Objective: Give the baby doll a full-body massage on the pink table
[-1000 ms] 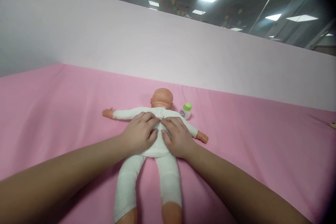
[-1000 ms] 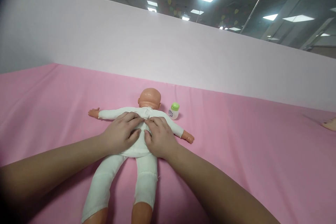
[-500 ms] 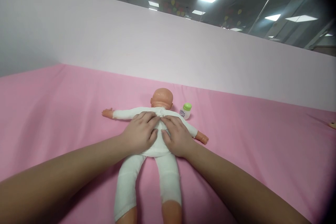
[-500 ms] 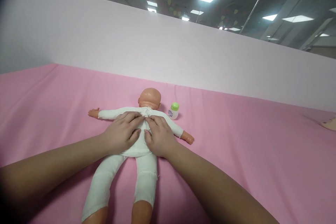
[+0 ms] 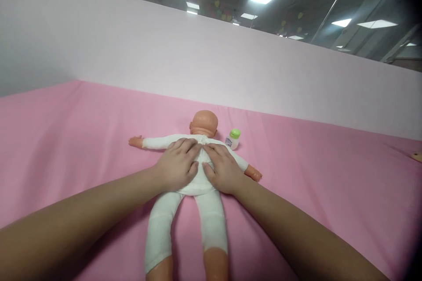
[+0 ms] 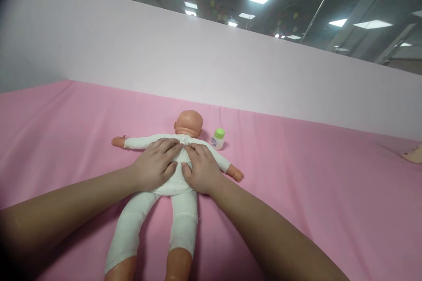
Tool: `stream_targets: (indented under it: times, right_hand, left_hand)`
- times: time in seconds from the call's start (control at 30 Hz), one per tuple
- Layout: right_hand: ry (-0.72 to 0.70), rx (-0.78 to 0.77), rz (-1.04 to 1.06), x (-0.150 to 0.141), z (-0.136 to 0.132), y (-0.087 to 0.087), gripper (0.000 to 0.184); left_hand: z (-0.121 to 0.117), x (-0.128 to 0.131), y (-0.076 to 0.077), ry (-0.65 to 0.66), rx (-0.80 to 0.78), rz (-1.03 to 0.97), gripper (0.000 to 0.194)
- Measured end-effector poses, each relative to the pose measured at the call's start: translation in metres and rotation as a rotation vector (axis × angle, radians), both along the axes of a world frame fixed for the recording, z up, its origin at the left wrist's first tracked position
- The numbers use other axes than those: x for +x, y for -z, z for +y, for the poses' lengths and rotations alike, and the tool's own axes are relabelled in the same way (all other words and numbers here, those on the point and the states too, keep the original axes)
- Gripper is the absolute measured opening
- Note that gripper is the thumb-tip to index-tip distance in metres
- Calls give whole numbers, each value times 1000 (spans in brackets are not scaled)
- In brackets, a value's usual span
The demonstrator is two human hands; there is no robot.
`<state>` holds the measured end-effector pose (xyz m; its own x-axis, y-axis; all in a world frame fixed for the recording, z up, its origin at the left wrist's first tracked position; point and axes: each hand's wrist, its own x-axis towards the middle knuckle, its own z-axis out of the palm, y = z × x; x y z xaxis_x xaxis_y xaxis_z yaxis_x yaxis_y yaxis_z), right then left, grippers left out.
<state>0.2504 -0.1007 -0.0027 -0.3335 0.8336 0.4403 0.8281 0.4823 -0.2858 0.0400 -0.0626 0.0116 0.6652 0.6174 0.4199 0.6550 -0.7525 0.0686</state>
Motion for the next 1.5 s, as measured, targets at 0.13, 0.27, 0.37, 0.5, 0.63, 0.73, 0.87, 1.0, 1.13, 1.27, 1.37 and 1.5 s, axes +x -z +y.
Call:
stream_targets:
  times: [0.13, 0.27, 0.37, 0.5, 0.63, 0.73, 0.87, 1.0, 1.13, 1.27, 1.37, 1.5]
  right_hand:
    - [4, 47, -31, -1, 0, 1, 60]
    - [-9, -12, -29, 1, 2, 3, 64]
    - [-19, -63, -34, 3, 2, 4, 61]
    - [-14, -66, -45, 2, 2, 3, 62]
    - [-20, -23, -37, 2, 1, 4, 65]
    - [-29, -28, -22, 3, 1, 6, 65]
    - [-45, -63, 2, 5, 2, 6, 63]
    - [-40, -86, -7, 4, 1, 3, 63]
    - [-44, -86, -22, 3, 0, -1, 65]
    - [-59, -89, -27, 1, 0, -4, 65]
    - [-60, -107, -13, 2, 0, -4, 65]
    - [-66, -124, 7, 4, 0, -5, 65]
  left_hand:
    - [-2, -1, 0, -6, 14, 11, 58]
    - [5, -1, 6, 17, -20, -9, 58]
    - [11, -1, 6, 41, -66, -16, 58]
    - [12, -2, 2, 62, -66, -15, 59]
    - [10, -2, 2, 67, -13, -1, 60]
    - [10, -3, 3, 62, -29, 17, 61]
    - [14, -3, 3, 74, -69, 18, 59]
    - [16, -4, 4, 74, -53, 32, 59]
    - [16, -6, 6, 93, -27, 88, 66]
    - [18, -5, 5, 124, -47, 108, 67]
    - [21, -4, 2, 137, -73, 81, 63]
    - [23, -5, 0, 160, -96, 68, 61]
